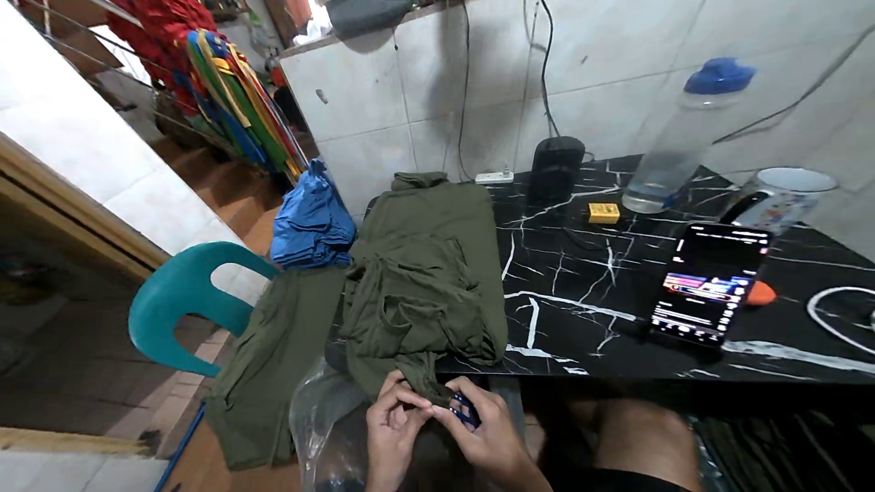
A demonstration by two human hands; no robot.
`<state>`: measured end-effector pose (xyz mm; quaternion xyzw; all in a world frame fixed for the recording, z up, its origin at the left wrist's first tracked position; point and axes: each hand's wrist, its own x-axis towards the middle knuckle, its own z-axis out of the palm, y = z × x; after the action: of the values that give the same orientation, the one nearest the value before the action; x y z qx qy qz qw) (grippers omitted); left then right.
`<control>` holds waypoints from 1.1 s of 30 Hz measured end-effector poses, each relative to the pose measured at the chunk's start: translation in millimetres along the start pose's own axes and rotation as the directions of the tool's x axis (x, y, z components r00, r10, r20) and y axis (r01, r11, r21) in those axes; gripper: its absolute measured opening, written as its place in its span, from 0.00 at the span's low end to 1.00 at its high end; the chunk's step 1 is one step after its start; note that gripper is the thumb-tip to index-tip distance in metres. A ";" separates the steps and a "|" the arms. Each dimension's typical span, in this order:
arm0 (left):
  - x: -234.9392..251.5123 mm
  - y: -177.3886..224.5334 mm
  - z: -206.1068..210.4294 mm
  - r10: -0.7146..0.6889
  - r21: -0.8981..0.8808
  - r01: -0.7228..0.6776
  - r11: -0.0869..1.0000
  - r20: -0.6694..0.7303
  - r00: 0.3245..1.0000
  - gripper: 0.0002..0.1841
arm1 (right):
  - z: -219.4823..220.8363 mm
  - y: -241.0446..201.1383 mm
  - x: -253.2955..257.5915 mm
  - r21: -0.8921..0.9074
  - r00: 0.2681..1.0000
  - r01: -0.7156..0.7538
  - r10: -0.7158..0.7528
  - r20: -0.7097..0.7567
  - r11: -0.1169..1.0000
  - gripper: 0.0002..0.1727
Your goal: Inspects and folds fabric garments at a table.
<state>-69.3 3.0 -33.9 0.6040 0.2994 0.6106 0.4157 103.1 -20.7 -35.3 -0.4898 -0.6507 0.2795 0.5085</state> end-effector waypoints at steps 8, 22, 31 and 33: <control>-1.2 1.8 -1.3 -0.010 -0.002 0.010 1.000 0.024 1.000 0.06 | 0.9 -1.9 1.2 -0.125 0.996 0.085 -0.083 0.018 0.989 0.18; -0.9 10.9 16.6 -0.039 0.217 0.051 0.975 -0.059 0.997 0.18 | 7.4 -2.9 7.7 0.207 0.978 0.128 -0.088 -0.192 0.970 0.06; 1.6 11.1 7.3 0.009 0.206 0.013 0.978 -0.106 0.994 0.04 | -15.2 5.1 2.3 -0.071 0.999 0.003 -0.007 -0.049 0.997 0.24; 1.2 11.6 5.5 -0.013 0.135 0.024 0.991 -0.080 0.997 0.05 | -17.6 3.4 2.3 -0.133 0.999 0.031 -0.027 0.029 0.991 0.23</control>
<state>-65.4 -2.2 -22.8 0.6037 0.3621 0.6080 0.3671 120.8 -19.8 -31.6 -0.5093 -0.6817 0.2346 0.4699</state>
